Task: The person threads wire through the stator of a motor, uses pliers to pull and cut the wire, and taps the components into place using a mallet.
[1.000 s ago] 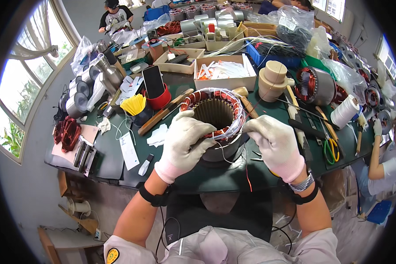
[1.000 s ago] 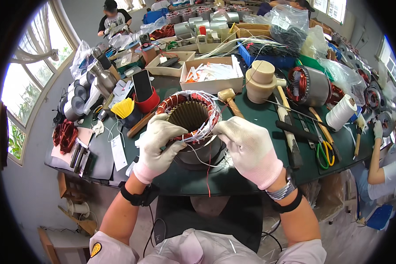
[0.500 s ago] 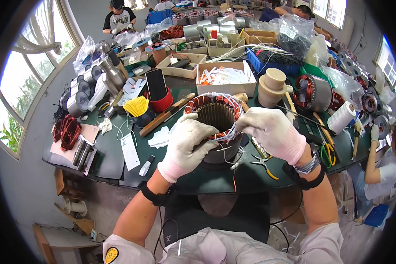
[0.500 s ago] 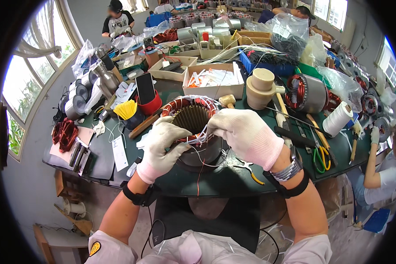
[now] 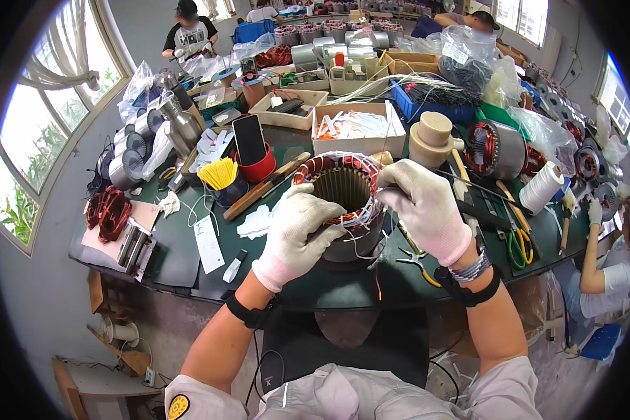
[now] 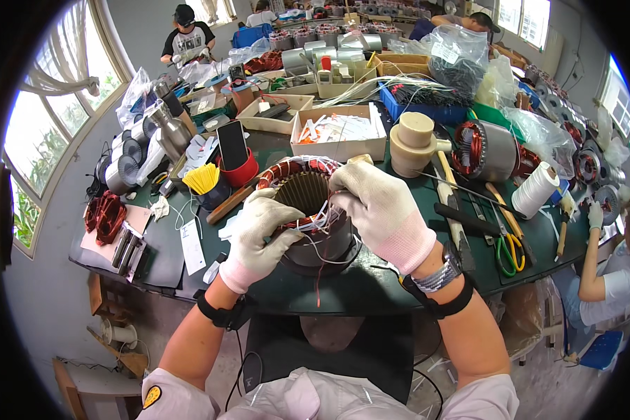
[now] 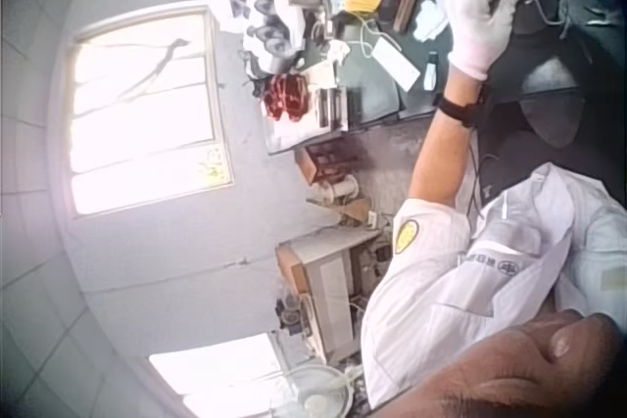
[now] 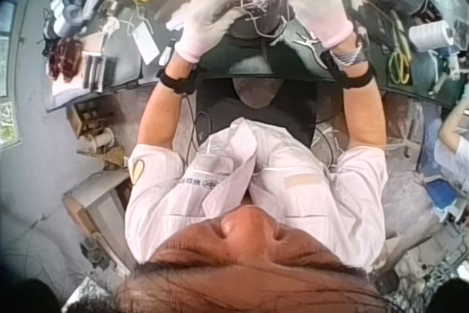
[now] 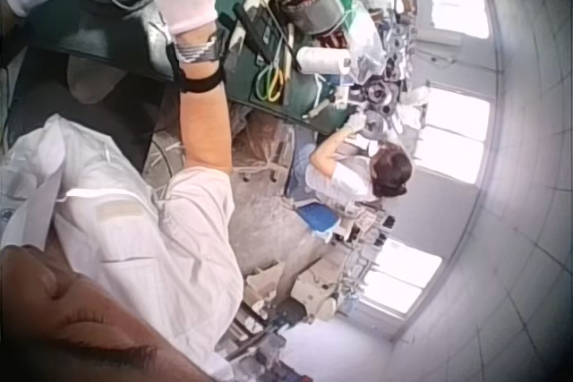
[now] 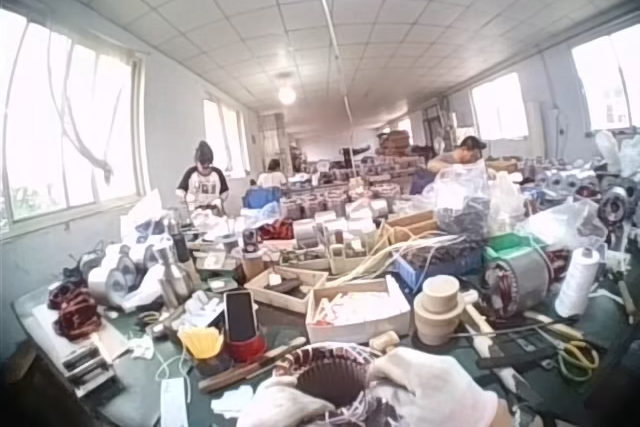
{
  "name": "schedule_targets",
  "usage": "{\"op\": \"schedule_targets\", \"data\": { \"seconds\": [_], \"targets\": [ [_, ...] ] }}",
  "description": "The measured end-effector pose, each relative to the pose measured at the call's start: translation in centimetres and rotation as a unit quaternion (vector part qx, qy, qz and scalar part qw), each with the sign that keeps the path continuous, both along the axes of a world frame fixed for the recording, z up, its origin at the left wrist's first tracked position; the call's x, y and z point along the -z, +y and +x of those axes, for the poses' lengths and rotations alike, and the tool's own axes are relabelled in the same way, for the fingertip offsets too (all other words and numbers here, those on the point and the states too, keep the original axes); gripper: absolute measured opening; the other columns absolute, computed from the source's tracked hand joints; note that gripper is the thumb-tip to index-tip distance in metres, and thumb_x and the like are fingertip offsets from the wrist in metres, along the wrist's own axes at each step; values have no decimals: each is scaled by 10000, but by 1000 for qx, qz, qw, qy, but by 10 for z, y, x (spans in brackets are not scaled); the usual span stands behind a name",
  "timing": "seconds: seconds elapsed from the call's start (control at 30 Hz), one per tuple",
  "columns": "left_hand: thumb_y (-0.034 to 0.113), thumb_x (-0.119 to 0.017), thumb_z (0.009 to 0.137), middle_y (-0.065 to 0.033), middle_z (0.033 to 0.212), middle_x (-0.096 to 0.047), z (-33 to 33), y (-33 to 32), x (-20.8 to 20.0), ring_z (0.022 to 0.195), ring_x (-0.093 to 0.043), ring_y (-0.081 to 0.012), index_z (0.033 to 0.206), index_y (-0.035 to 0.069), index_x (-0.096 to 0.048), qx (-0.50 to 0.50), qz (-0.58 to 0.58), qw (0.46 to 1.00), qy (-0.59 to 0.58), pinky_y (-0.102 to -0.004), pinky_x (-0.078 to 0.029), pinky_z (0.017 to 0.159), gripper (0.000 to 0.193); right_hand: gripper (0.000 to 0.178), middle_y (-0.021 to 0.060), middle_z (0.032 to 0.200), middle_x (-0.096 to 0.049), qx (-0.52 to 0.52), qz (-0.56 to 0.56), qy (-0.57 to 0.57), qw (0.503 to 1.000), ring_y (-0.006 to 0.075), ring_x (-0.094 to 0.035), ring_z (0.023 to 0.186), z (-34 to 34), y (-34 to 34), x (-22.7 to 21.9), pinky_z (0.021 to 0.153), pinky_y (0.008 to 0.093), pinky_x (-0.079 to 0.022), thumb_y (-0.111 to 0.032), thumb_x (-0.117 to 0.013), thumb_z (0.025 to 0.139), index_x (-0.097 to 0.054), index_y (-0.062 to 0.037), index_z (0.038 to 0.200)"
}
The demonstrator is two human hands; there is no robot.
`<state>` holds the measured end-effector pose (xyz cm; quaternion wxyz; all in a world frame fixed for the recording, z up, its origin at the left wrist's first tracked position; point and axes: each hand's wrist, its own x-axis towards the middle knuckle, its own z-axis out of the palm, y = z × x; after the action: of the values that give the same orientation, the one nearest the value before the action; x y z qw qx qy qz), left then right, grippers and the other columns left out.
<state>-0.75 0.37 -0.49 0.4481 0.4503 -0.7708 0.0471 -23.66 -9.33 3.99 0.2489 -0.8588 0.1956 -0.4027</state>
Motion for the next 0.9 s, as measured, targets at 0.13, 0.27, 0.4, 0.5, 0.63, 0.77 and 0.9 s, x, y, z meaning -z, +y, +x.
{"op": "schedule_targets", "data": {
  "seconds": [0.13, 0.27, 0.4, 0.5, 0.63, 0.77, 0.9],
  "targets": [
    [105, -852, 777, -65, 946, -742, 1, 0, 1, 942, -707, -284, 1031, 76, -764, -2, -1, 1000, -1, -483, -487, 1053, 271, 146, 152, 919, -628, 21, 30, -52, 998, 292, -645, 798, 2, 1, 8, 757, 334, -528, 49, -680, 930, -659, -14, 1060],
    [115, -850, 803, -68, 962, -747, 2, 0, 3, 952, -698, -274, 1061, 72, -773, 8, 13, 1000, 11, -508, -438, 1122, 272, 147, 110, 947, -688, 54, 137, -122, 981, 155, -661, 817, 7, 5, 18, 770, 285, -527, 61, -651, 958, -662, 3, 1092],
    [123, -854, 801, -69, 959, -744, 3, -1, 5, 939, -695, -273, 1059, 69, -773, 8, 7, 1000, 10, -502, -445, 1109, 276, 145, 61, 968, -704, 45, 193, -191, 961, 84, -630, 845, 12, 7, 26, 780, 268, -528, 55, -630, 961, -653, 22, 1101],
    [133, -859, 796, -66, 956, -738, 4, -2, 6, 918, -690, -270, 1059, 68, -771, 6, 6, 1000, 4, -497, -453, 1095, 285, 142, 36, 968, -687, 84, 216, -202, 952, 65, -615, 848, 12, 8, 29, 780, 253, -523, 46, -617, 960, -643, 32, 1099],
    [125, -865, 782, -58, 946, -729, 3, -2, 6, 901, -687, -262, 1054, 69, -771, 8, 0, 1000, 8, -496, -457, 1090, 293, 160, 42, 956, -667, 120, 272, -208, 932, 48, -600, 777, 9, 12, 32, 689, 226, -501, 47, -607, 955, -627, 26, 1112],
    [108, -867, 774, -55, 936, -725, 2, -2, 5, 894, -687, -257, 1053, 71, -771, 8, 0, 1000, 11, -494, -458, 1087, 297, 168, 42, 947, -654, 108, 306, -288, 901, 49, -586, 701, 5, 22, 36, 598, 214, -485, 48, -585, 975, -606, 8, 1136],
    [106, -865, 773, -54, 928, -723, 2, -2, 4, 891, -689, -259, 1052, 72, -771, 8, -2, 1000, 7, -496, -459, 1086, 297, 182, 59, 931, -657, 90, 295, -328, 893, 64, -581, 677, 2, 32, 40, 601, 222, -500, 53, -571, 991, -600, 4, 1164]
  ]
}}
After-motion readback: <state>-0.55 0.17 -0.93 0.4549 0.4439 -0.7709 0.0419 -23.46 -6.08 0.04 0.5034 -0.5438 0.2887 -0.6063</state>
